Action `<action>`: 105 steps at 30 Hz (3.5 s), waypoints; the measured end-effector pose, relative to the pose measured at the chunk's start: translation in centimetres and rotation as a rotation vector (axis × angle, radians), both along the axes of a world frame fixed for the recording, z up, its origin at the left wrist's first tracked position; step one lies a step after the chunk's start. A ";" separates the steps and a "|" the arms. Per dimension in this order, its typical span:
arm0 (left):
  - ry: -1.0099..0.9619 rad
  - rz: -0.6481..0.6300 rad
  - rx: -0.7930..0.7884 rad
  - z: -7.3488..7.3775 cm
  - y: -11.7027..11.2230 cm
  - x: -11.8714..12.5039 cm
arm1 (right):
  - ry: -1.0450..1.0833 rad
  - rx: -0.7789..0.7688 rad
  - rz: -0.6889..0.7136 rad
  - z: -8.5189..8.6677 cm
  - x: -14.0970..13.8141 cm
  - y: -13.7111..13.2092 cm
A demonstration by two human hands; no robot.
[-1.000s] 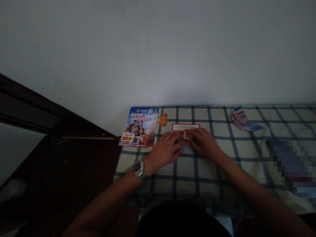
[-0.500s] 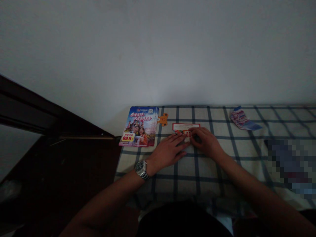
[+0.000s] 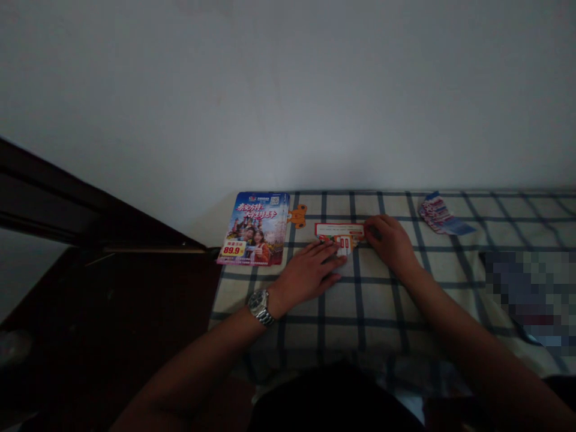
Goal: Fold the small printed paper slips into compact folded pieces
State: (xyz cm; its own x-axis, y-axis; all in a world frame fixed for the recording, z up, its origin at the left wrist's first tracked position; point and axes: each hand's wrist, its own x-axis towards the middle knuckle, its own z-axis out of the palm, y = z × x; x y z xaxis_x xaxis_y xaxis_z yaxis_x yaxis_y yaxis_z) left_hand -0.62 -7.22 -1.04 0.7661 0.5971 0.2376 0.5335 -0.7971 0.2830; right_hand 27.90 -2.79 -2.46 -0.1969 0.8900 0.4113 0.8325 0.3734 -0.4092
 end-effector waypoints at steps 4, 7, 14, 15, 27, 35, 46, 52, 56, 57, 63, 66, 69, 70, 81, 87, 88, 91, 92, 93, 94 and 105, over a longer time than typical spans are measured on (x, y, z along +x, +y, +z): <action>0.002 0.007 0.018 -0.4 -0.1 0.1 | -0.012 0.023 0.016 -0.2 0.1 -0.1; 0.008 0.003 0.026 -0.5 0.0 0.0 | 0.020 0.055 0.030 -0.3 0.2 -0.4; 0.013 0.003 0.042 0.4 0.4 -0.3 | -0.021 0.105 0.266 -0.1 -0.2 -0.9; 0.016 0.010 0.045 0.5 0.4 -0.4 | -0.036 0.102 0.298 -0.2 -0.3 -0.8; 0.081 0.133 0.069 1.6 0.7 -0.5 | -0.083 0.093 0.378 -0.2 -0.7 -1.2; 0.077 0.190 0.045 2.2 2.0 -0.4 | -0.115 0.088 0.422 0.4 -1.2 -2.1; 0.065 0.078 0.012 0.9 3.3 0.1 | -0.078 0.090 0.383 0.1 -1.9 -2.0; 0.049 0.037 -0.007 1.0 3.8 0.1 | -0.077 0.070 0.425 -0.3 -1.6 -1.6; 0.036 0.051 0.016 1.1 3.5 0.2 | -0.057 0.070 0.415 -0.2 -1.7 -1.8; 0.030 0.066 0.024 1.1 3.4 0.2 | -0.055 0.073 0.403 -0.2 -1.7 -1.9; 0.011 0.106 0.014 1.1 3.0 0.1 | -0.071 0.061 0.414 0.3 -1.8 -2.1; 0.013 0.101 0.014 1.1 2.9 0.2 | -0.066 0.063 0.425 0.2 -1.9 -2.0; 0.019 0.109 0.014 0.9 2.8 0.2 | -0.053 0.064 0.428 -0.1 -1.9 -2.0; 0.020 0.113 0.014 0.9 2.8 0.2 | -0.051 0.060 0.424 -0.2 -1.9 -2.1; -0.007 0.088 0.018 1.1 2.6 0.2 | -0.043 0.052 0.463 0.1 -2.1 -2.2; -0.028 0.088 0.004 0.6 2.6 0.0 | -0.018 0.030 0.483 0.2 -2.2 -2.3; -0.025 0.087 0.003 0.6 2.6 0.0 | -0.012 0.028 0.483 0.2 -2.2 -2.3; -0.014 0.093 0.004 0.8 2.5 0.0 | -0.004 0.018 0.487 0.2 -2.3 -2.3; -0.013 0.095 0.004 0.9 2.5 0.0 | -0.006 0.016 0.487 0.1 -2.3 -2.3; -0.011 0.095 0.005 0.9 2.4 0.0 | -0.009 0.015 0.487 0.1 -2.3 -2.3; -0.010 0.095 0.006 1.0 2.4 0.0 | -0.011 0.015 0.486 0.1 -2.3 -2.3; 0.013 0.042 0.038 1.0 2.7 -0.6 | -0.025 0.008 0.478 0.4 -2.4 -2.4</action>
